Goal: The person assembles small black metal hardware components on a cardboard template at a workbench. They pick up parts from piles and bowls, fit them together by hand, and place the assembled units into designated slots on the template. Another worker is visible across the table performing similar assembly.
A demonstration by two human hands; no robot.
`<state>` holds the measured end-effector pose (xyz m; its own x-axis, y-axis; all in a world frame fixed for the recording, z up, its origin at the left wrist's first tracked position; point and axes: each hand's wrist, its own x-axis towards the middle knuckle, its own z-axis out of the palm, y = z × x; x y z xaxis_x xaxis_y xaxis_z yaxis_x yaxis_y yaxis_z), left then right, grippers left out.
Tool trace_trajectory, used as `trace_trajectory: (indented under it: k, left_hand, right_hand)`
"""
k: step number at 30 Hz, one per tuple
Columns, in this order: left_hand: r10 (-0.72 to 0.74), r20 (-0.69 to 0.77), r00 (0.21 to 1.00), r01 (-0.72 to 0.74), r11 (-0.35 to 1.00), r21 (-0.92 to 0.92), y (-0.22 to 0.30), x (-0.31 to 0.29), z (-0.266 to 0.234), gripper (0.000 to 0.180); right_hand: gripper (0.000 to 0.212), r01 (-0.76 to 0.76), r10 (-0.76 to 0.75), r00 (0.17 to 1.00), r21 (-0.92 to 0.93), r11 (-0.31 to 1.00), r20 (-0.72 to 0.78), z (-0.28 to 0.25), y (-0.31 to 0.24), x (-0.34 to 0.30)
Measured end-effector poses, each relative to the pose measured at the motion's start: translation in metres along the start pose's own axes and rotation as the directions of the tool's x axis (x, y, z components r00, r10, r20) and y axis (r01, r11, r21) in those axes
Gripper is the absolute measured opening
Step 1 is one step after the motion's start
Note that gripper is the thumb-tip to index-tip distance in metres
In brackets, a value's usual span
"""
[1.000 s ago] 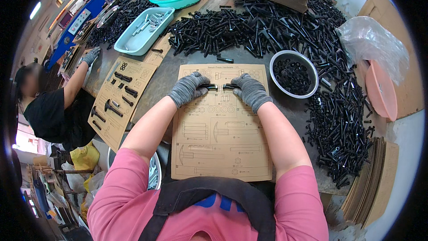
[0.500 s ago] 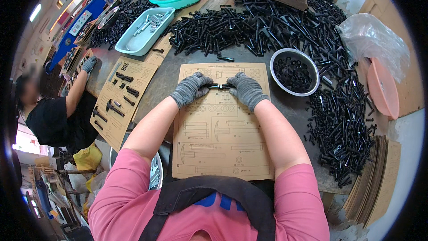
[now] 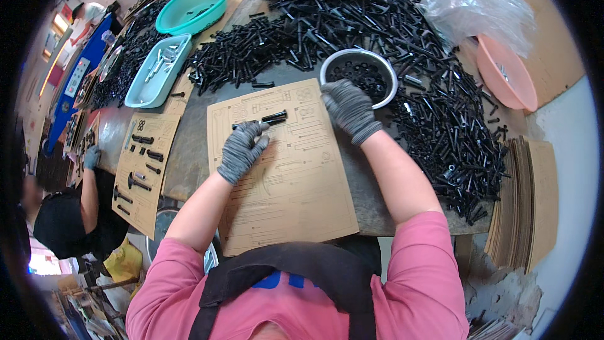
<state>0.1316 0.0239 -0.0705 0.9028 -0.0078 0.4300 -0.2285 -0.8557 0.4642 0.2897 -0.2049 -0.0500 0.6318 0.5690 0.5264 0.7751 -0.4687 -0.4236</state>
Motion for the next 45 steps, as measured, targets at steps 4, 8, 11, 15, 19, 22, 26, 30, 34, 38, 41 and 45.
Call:
trace_trajectory:
  k: [4, 8, 11, 15, 19, 22, 26, 30, 34, 38, 41, 45]
  left_hand:
    - [-0.033, 0.144, 0.989, 0.018, 0.995, 0.102, 0.011, -0.009, 0.014, 0.020]
    - [-0.060, 0.129, 0.990, 0.051, 0.996, 0.067, 0.015, -0.009, 0.015, 0.018]
    - [-0.020, 0.131, 0.991, 0.006, 0.994, 0.108, 0.016, -0.007, 0.015, 0.017]
    - [-0.034, 0.123, 0.992, 0.020, 0.993, 0.116, 0.015, -0.008, 0.016, 0.017]
    - [-0.047, 0.124, 0.991, 0.035, 0.995, 0.097, 0.012, -0.009, 0.018, 0.016]
    - [-0.062, 0.137, 0.989, 0.047, 0.992, 0.113, 0.012, -0.009, 0.019, 0.017]
    - [-0.044, 0.138, 0.989, 0.025, 0.990, 0.140, 0.011, -0.010, 0.019, 0.018]
    - [0.012, 0.096, 0.995, -0.031, 0.979, 0.199, 0.011, -0.011, 0.021, 0.027]
    - [-0.036, 0.138, 0.990, -0.008, 0.953, 0.302, 0.013, -0.007, 0.026, 0.036]
    - [-0.059, 0.153, 0.986, 0.014, 0.959, 0.283, 0.012, -0.006, 0.026, 0.035]
    - [-0.045, 0.104, 0.994, 0.021, 0.975, 0.220, 0.010, -0.009, 0.025, 0.030]
    - [-0.048, 0.054, 0.997, 0.038, 0.986, 0.165, 0.007, -0.011, 0.025, 0.025]
  right_hand:
    - [0.021, -0.287, 0.290, 0.946, 0.041, 0.957, -0.147, -0.054, 0.073, 0.000]
    - [0.026, -0.566, 0.612, 0.791, -0.401, 0.720, -0.017, -0.101, 0.140, -0.001]
    - [0.029, -0.513, 0.651, 0.759, -0.608, 0.606, 0.009, -0.101, 0.171, -0.007]
    - [0.035, -0.510, 0.704, 0.702, -0.614, 0.602, 0.107, -0.083, 0.202, 0.001]
    - [0.035, -0.510, 0.805, 0.584, -0.723, 0.466, 0.106, -0.071, 0.213, 0.014]
    - [0.034, -0.458, 0.815, 0.571, -0.786, 0.416, 0.098, -0.074, 0.212, 0.020]
    - [0.036, -0.448, 0.782, 0.617, -0.780, 0.438, 0.084, -0.082, 0.209, 0.020]
    - [0.033, -0.535, 0.532, 0.828, -0.530, 0.658, -0.175, -0.083, 0.179, 0.020]
    - [0.025, -0.255, 0.269, 0.961, 0.175, 0.951, -0.061, -0.068, 0.087, 0.020]
    - [0.022, -0.065, -0.029, 0.920, 0.224, 0.973, 0.390, -0.032, -0.029, -0.010]
    - [0.021, 0.202, -0.177, 0.762, 0.030, 0.979, 0.623, 0.002, -0.076, -0.026]
    - [0.019, 0.167, -0.112, 0.743, -0.021, 0.986, 0.660, 0.020, -0.088, -0.040]
